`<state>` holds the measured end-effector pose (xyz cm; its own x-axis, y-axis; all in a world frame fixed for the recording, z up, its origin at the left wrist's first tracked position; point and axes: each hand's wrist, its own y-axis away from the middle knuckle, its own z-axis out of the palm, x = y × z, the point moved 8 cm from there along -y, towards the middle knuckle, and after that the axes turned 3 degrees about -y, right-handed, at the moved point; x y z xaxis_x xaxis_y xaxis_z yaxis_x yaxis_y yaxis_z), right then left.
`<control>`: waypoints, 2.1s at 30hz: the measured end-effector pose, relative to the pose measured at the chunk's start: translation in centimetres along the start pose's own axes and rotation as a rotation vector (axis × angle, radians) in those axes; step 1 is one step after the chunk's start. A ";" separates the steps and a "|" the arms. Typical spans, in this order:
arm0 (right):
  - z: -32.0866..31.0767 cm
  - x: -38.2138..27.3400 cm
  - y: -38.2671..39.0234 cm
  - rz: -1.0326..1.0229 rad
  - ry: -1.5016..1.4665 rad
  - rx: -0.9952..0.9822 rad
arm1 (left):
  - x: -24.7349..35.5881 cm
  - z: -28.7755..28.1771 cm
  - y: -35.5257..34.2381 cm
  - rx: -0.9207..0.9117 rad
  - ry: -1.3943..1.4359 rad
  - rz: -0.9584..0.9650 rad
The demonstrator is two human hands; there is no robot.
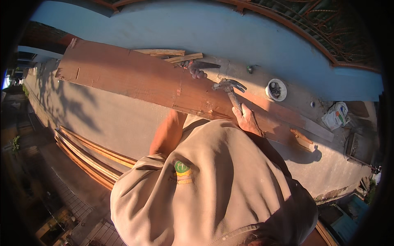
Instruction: The person measures a wooden plank with a tape measure, marks it, and saws it by hand. They then use a hammer to drive nails into the cut piece and other planks on the ground.
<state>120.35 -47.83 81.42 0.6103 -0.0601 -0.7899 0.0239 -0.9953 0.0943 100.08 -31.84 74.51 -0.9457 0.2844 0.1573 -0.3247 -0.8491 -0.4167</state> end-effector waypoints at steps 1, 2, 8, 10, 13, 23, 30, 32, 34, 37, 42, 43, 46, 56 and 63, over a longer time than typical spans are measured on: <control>0.0 0.0 0.1 -0.049 -0.074 0.054 | 0.2 0.0 -0.2 0.001 -0.001 0.022; -1.2 -0.1 0.6 -0.094 -0.157 0.218 | 0.1 -0.2 -0.3 0.066 -0.005 0.016; 0.4 -0.5 0.1 0.074 0.047 -0.135 | -0.8 2.1 -0.3 0.135 0.018 -0.062; -1.6 -2.3 -0.6 -0.030 -0.023 0.003 | -0.1 2.9 -1.2 0.128 -0.012 -0.076; -2.8 -4.0 -2.1 -0.028 -0.104 0.016 | -0.4 3.6 -0.7 0.197 -0.001 -0.161; 1.0 -13.8 -9.0 -0.290 -0.055 -0.103 | 0.0 3.7 -0.2 0.210 0.095 -0.160; -1.2 -16.0 -7.8 -0.713 -0.028 0.106 | 0.1 3.4 -0.3 0.212 0.113 -0.148; 0.6 -13.0 -9.8 -0.353 0.041 -0.027 | 0.1 3.3 -0.2 0.222 0.116 -0.150; 1.3 -11.3 -10.6 -0.186 0.009 -0.032 | 0.2 3.4 -0.2 0.224 0.118 -0.141; 1.1 -13.7 -9.6 -0.582 -0.186 0.070 | 0.3 3.6 -0.3 0.223 0.110 -0.140; 1.7 -12.7 -8.7 -0.366 -0.081 -0.083 | 0.4 3.7 -0.5 0.216 0.104 -0.135; 1.1 -12.0 -8.0 -0.260 -0.116 -0.085 | 0.3 3.8 -0.7 0.207 0.095 -0.136; -0.3 -12.1 -5.3 -0.231 -0.066 -0.099 | 0.3 3.4 -1.2 0.214 0.118 -0.124; -0.8 -13.7 -2.1 -0.161 0.060 -0.145 | -1.0 2.8 -4.3 0.312 0.172 0.007; -2.3 -15.3 -7.6 -0.129 -0.362 -0.205 | -1.6 2.4 -5.7 0.234 0.224 -0.062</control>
<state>112.66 -39.21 94.18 0.2759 0.0047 -0.9612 0.2609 -0.9628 0.0702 103.46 -28.51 78.74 -0.9122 0.4081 -0.0359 -0.3945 -0.8987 -0.1918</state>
